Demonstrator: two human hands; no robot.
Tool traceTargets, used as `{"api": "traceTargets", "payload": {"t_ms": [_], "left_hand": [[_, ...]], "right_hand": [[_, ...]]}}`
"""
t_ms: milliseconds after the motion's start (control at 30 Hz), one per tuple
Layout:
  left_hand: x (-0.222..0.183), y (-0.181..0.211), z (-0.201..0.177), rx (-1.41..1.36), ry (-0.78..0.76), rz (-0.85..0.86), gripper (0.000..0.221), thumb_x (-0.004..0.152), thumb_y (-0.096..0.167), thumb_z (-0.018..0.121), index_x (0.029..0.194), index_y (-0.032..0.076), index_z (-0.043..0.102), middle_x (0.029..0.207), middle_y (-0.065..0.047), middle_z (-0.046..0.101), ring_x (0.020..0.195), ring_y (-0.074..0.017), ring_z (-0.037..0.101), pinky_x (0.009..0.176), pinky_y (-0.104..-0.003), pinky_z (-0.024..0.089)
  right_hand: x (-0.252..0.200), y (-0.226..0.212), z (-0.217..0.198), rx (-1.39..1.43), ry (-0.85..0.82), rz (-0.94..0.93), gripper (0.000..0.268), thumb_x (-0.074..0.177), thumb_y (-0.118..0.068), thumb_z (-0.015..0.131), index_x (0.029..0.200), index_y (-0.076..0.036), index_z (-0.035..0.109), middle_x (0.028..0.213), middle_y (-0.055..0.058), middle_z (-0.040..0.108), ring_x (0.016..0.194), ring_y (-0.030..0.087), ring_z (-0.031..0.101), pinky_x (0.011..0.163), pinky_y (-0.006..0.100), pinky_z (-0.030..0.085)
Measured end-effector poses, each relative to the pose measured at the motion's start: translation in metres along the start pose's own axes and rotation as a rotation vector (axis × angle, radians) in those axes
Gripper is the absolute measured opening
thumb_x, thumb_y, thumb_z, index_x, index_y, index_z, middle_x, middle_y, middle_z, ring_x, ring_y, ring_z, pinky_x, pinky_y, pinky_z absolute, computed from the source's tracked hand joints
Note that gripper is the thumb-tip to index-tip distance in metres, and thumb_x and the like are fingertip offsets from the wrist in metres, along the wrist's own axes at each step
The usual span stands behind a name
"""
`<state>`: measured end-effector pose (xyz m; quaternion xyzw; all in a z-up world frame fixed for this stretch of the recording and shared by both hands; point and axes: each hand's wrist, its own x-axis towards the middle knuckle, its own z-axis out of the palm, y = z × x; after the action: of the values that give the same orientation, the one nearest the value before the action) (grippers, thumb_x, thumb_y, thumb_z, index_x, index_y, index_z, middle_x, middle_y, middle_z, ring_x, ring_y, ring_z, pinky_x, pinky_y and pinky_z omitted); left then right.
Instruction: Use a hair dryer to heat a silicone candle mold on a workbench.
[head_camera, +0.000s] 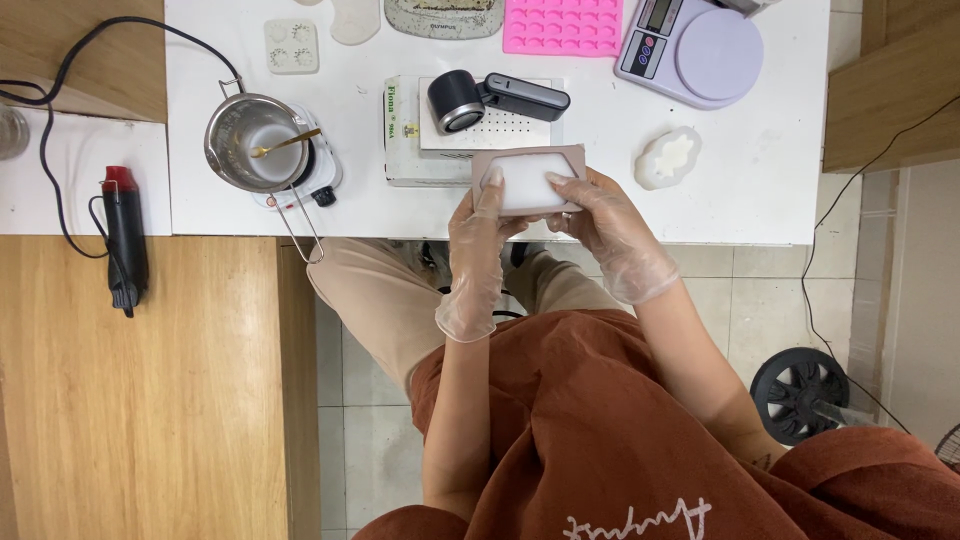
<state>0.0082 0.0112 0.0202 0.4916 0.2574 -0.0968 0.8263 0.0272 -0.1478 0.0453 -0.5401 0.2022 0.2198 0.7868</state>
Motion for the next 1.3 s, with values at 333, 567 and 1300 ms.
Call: {"api": "traceTargets", "payload": {"t_ms": [333, 567, 1300], "left_hand": [[-0.003, 0.004, 0.002, 0.060, 0.005, 0.027, 0.051, 0.097, 0.039, 0.063, 0.120, -0.006, 0.066, 0.093, -0.013, 0.071, 0.077, -0.0176, 0.072, 0.069, -0.027, 0.061], [-0.003, -0.002, 0.004, 0.201, 0.040, 0.160, 0.042, 0.090, 0.032, 0.075, 0.115, -0.002, 0.071, 0.094, -0.006, 0.073, 0.078, -0.0096, 0.067, 0.066, -0.024, 0.058], [-0.004, 0.001, 0.001, 0.152, -0.003, 0.113, 0.051, 0.090, 0.034, 0.075, 0.126, -0.002, 0.068, 0.103, -0.010, 0.073, 0.088, -0.0157, 0.070, 0.073, -0.027, 0.059]], "right_hand": [[-0.007, -0.005, 0.007, -0.026, -0.013, -0.016, 0.033, 0.094, -0.024, 0.070, 0.115, 0.001, 0.065, 0.092, 0.005, 0.068, 0.075, 0.008, 0.061, 0.064, 0.022, 0.051], [-0.007, 0.003, 0.008, -0.243, 0.038, -0.152, 0.032, 0.097, -0.025, 0.068, 0.115, 0.001, 0.067, 0.090, 0.005, 0.068, 0.074, 0.009, 0.059, 0.066, 0.023, 0.052], [-0.008, -0.003, 0.010, -0.079, 0.020, -0.026, 0.034, 0.095, -0.027, 0.070, 0.114, 0.001, 0.064, 0.092, 0.005, 0.069, 0.074, 0.009, 0.059, 0.066, 0.023, 0.051]]}}
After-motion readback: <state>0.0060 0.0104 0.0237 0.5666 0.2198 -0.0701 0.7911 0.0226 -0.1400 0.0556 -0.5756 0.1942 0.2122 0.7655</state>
